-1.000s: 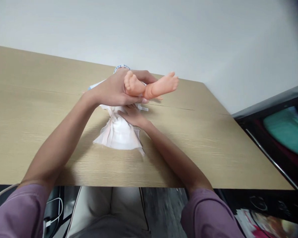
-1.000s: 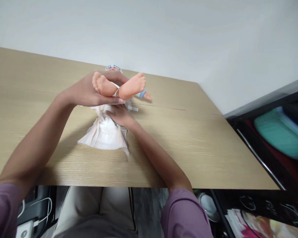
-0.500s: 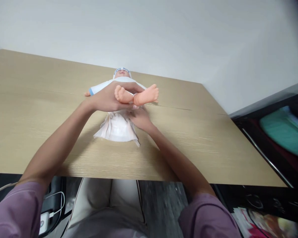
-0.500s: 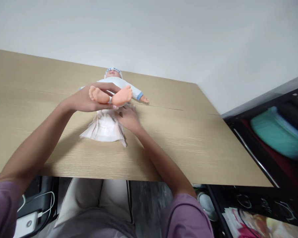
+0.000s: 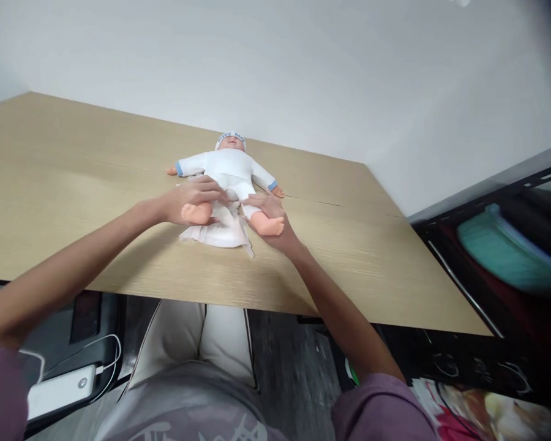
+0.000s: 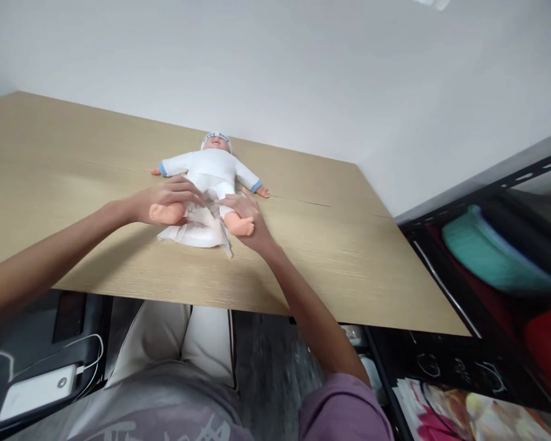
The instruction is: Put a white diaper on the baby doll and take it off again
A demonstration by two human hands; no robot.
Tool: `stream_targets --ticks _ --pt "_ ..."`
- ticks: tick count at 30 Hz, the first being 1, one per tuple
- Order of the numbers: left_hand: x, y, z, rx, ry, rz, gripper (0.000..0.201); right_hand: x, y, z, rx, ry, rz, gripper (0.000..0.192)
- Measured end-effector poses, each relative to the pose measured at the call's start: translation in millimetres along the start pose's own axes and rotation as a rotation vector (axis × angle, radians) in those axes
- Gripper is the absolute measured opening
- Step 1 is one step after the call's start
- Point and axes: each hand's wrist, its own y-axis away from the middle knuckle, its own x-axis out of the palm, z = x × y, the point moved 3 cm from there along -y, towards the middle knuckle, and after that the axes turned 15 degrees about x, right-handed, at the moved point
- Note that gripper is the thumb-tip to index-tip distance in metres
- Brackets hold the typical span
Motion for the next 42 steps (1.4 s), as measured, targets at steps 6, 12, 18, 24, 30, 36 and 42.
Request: stream_targets --ticks 6,12,18,24,30,36,42 --pt "6.5 75 16 -0.054 -0.042 0.244 0.062 11 28 -28 -0.167 0.13 0.13 0.044" --pt "21.8 83 16 -0.118 -0.034 0.292 0.072 13 32 -34 -0.112 0.074 0.228 0.047" --pt "23.5 66 3 -0.218 0.021 0.289 0.044 -7 29 -24 -0.027 -0.069 0.308 0.052" --pt "48.5 61 -20 -0.312 -0.095 0.204 0.051 22 52 17 0.026 0.212 0.137 0.065" --pt "42.6 49 1 -0.398 -0.111 0.056 0.033 35 32 11 0.16 0.25 -0.034 0.03" --pt "11.0 14 80 -0.564 -0.076 -0.293 0.052 10 -61 -40 0.256 -0.03 -0.267 0.045" --pt "26.3 -6 168 -0.788 0.352 -0.541 0.049 33 -141 -91 0.588 -0.307 -0.155 0.063"
